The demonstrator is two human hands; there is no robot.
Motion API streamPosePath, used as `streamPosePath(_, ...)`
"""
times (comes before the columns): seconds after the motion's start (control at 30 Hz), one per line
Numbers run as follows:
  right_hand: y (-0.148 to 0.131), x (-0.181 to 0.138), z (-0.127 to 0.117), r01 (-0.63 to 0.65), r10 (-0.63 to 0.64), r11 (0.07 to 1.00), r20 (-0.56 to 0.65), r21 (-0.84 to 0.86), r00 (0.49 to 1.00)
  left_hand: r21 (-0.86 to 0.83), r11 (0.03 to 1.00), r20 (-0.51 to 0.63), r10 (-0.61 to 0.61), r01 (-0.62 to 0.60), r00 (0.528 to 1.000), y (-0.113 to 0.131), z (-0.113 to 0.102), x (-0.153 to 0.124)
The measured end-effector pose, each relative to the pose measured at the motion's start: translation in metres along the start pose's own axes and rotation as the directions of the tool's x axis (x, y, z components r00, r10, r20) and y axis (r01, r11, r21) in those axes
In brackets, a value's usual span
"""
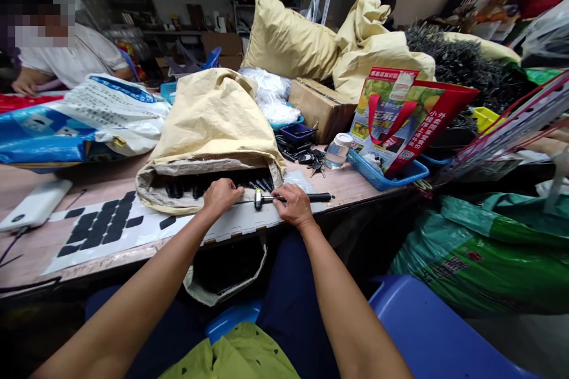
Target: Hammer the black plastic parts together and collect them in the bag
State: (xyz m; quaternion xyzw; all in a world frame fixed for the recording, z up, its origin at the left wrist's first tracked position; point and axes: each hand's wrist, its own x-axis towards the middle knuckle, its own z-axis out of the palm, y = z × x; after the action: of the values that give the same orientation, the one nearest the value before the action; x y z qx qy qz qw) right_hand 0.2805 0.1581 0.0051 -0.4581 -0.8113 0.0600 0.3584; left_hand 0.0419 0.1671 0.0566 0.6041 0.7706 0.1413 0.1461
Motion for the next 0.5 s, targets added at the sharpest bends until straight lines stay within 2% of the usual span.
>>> streamPosePath(0.1, 0.000, 0.000, 0.001, 0.000, 0.000, 1.000, 0.001, 0.007, 1.000, -0.010, 0.995, -0.016, 0.098, -0.098, 0.995, -0.022, -0.009, -0.019)
streamPosePath(0.23, 0.002, -0.001, 0.002, 0.009, -0.009, 1.000, 0.005, 0.000, 1.000, -0.060, 0.954, 0.021, 0.297, -0.295, 0.955, -0.058, -0.018, -0.045)
streamPosePath(0.33, 0.003, 0.000, 0.001, 0.017, -0.017, 1.000, 0.016, -0.019, 1.000, -0.113, 0.926, 0.022, 0.366, -0.361, 0.931, -0.078, -0.011, -0.055)
streamPosePath(0.5, 0.004, 0.001, 0.003, 0.043, -0.041, 0.996, 0.035, -0.073, 0.999, -0.178, 0.891, -0.120, 0.401, -0.418, 0.908, -0.091, 0.009, -0.057)
